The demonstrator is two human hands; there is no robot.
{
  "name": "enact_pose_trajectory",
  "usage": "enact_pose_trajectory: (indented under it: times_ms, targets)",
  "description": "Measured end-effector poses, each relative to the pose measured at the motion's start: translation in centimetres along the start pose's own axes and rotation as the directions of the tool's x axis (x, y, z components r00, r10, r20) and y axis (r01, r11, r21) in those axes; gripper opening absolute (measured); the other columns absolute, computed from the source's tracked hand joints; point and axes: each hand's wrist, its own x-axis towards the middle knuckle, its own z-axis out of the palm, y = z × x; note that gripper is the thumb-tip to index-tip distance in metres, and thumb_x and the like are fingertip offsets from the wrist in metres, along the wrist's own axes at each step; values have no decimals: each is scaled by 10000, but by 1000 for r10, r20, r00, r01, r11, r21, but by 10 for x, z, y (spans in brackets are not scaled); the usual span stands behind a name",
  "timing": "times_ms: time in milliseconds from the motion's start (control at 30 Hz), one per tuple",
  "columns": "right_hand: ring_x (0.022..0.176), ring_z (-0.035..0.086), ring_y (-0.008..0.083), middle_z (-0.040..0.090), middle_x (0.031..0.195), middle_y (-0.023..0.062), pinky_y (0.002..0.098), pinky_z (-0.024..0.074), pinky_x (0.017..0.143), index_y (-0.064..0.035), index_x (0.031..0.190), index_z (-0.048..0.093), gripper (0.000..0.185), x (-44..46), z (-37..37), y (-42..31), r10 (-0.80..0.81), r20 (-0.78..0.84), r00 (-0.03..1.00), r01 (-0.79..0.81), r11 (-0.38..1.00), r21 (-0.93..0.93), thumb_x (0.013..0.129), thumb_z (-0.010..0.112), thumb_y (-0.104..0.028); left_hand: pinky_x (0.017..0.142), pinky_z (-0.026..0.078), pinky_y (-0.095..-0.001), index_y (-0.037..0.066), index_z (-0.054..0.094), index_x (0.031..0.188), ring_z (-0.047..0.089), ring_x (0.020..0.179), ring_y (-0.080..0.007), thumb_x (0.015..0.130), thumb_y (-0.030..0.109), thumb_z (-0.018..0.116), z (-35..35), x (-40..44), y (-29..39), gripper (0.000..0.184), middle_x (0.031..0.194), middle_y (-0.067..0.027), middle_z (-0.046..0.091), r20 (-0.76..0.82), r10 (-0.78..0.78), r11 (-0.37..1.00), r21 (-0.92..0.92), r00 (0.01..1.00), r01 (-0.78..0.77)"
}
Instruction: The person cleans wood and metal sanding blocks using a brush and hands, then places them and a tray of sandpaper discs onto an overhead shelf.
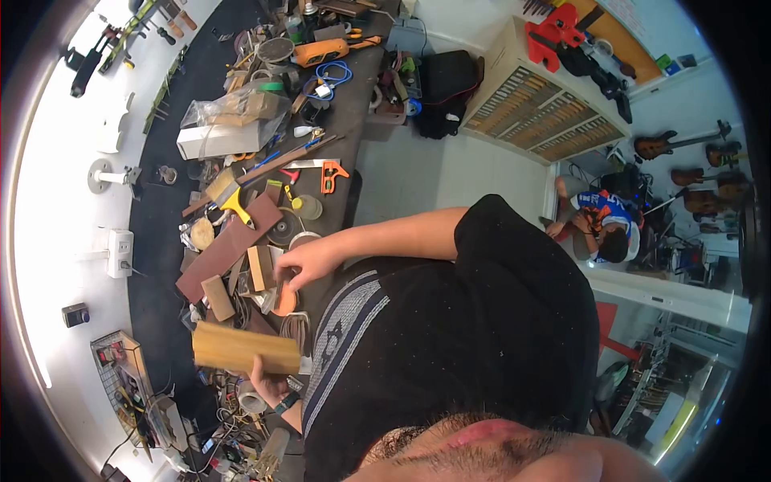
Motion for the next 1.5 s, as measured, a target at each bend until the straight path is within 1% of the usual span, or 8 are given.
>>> enact_pose_trajectory:
  times_ms: [100, 233, 267, 300, 500, 767, 1067, 1500]
  targets:
    - [1392, 627, 315, 630, 1517, 208, 445, 503, 1166, -12, 1686, 311, 918, -23, 0, -41, -61, -266, 962, 116, 974, 194, 1045, 784, -466, 1076, 583, -463, 14, 521, 1553, 705, 1233, -298, 844, 212, 921, 128, -9, 16, 838, 1398, -137, 674, 301, 119, 916, 335, 946, -222]
    - [1319, 633, 200, 661, 1468, 98, 394, 538, 1140, -49, 1567, 525, 608, -44, -13, -38, -99, -521, 848, 351, 840, 412, 1091, 769, -338, 1159, 530, -468, 25, 219, 1732, 581, 1435, -316, 780, 161, 981, 272, 18, -17, 1227, 1579, -180, 525, 494, 64, 796, 499, 867, -343]
    - [1323, 624, 174, 662, 1469, 84, 384, 543, 1134, -48, 1558, 532, 574, -51, -26, -21, -73, -527, 847, 354, 817, 455, 1101, 760, -311, 1183, 503, -456, 47, 246, 1739, 553, 1459, -312, 795, 191, 990, 300, 20, -22, 1210, 1572, -195, 529, 494, 183, 607, 624, 850, -493]
    - [1377, 602, 227, 612, 1525, 149, 392, 510, 1175, -54, 1676, 318, 800, -68, -52, -11, -42, -437, 899, 226, 897, 380, 1094, 760, -381, 1195, 488, -444, 56, 272, 1738, 553, 1456, -300, 804, 240, 996, 312, 28, -30, 1196, 1572, -198, 531, 534, 168, 650, 572, 829, -500]
    - [1310, 660, 215, 632, 1487, 154, 399, 555, 1110, -41, 1601, 419, 701, -130, -79, 0, 56, -809, 585, 339, 890, 306, 1131, 667, -497, 1208, 476, -418, 95, 196, 1805, 606, 1445, -273, 873, 314, 960, 376, 33, -50, 1225, 1557, -213, 631, 629, 107, 746, 461, 770, -481]
    - [1579, 381, 225, 481, 1663, 129, 398, 240, 1337, -71, 1684, 394, 927, -159, -102, 21, 324, -614, 720, 350, 594, 724, 1116, 357, -802, 1237, 448, -394, 42, 302, 1768, 542, 1541, -313, 931, 342, 912, 414, 51, -91, 1078, 1687, -239, 531, 666, 109, 588, 555, 738, -588]
    - [1569, 404, 219, 434, 1694, 129, 385, 312, 1310, -34, 1722, 305, 819, -157, -102, 46, 194, -665, 721, 404, 662, 631, 1191, 332, -658, 1156, 510, -354, 30, 271, 1778, 624, 1411, -238, 991, 275, 859, 422, 47, -89, 1013, 1613, -196, 599, 612, 107, 804, 410, 784, -430]
    - [1542, 450, 246, 484, 1638, 166, 383, 351, 1291, -31, 1693, 309, 767, -169, -111, 29, 125, -742, 659, 334, 835, 437, 1202, 353, -619, 1224, 452, -362, 18, 261, 1779, 540, 1504, -245, 916, 104, 852, 427, 53, -76, 1050, 1718, -197, 477, 651, 34, 722, 509, 759, -469]
